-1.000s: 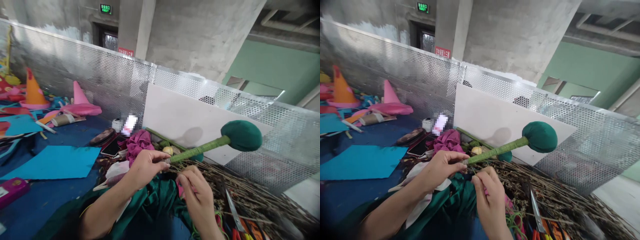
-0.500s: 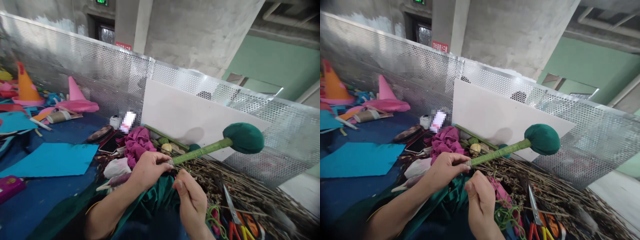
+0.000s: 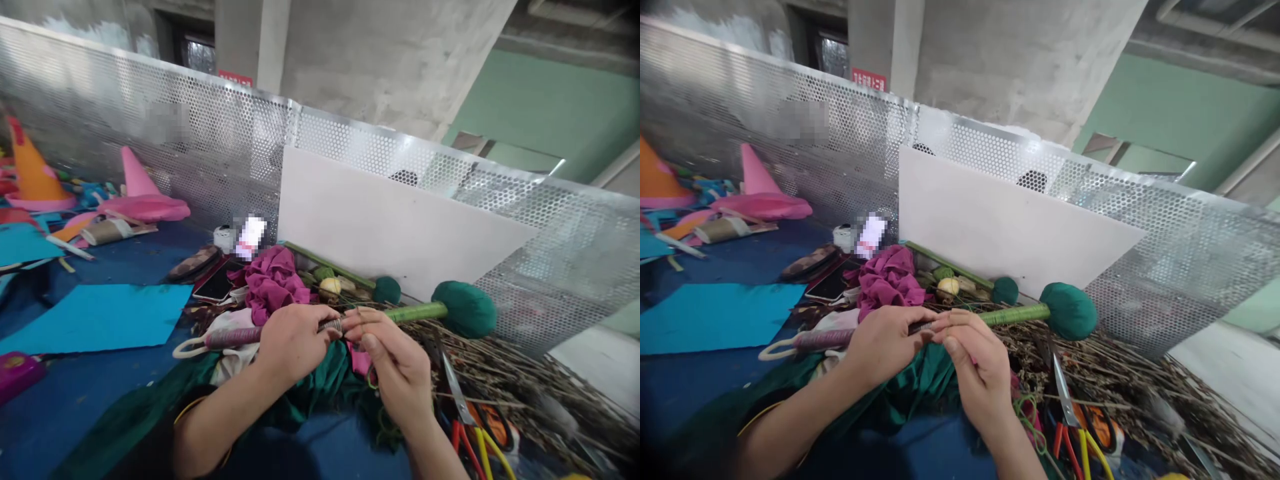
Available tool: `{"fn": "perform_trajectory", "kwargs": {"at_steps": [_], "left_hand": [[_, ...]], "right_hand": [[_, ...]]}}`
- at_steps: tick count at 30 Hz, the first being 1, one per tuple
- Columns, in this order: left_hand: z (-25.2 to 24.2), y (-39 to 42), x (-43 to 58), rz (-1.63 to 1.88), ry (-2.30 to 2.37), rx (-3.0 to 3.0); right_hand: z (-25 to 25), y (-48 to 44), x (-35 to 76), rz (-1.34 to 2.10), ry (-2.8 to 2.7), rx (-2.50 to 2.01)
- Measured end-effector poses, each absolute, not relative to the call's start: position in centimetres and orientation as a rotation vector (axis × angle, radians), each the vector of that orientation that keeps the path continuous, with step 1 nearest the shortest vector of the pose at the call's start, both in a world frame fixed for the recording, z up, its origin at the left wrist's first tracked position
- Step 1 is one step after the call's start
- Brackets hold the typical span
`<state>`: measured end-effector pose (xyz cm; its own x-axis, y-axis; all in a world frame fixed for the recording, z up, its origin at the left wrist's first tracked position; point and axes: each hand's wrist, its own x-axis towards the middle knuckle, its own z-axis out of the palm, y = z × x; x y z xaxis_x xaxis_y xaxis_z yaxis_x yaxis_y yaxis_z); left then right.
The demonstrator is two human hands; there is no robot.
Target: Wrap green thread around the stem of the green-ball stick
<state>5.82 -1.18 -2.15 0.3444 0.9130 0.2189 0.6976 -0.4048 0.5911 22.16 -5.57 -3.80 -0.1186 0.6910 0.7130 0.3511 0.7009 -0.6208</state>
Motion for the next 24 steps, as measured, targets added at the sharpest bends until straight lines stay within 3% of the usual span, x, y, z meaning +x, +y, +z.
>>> {"fn": "perform_trajectory", "kwargs": {"at_steps": [13,24], "left_hand": [[-2.8,-2.0,6.7,0.584,1.444,2.600],[-3.5,-1.9,6.8,0.745,1.199,2.770]], "right_hand": [[-3.7,-4.7,22.8,0.371,-1.689,-0.922],[-4.1,-4.0,23.7,0.328,-1.569,-1.134]]}}
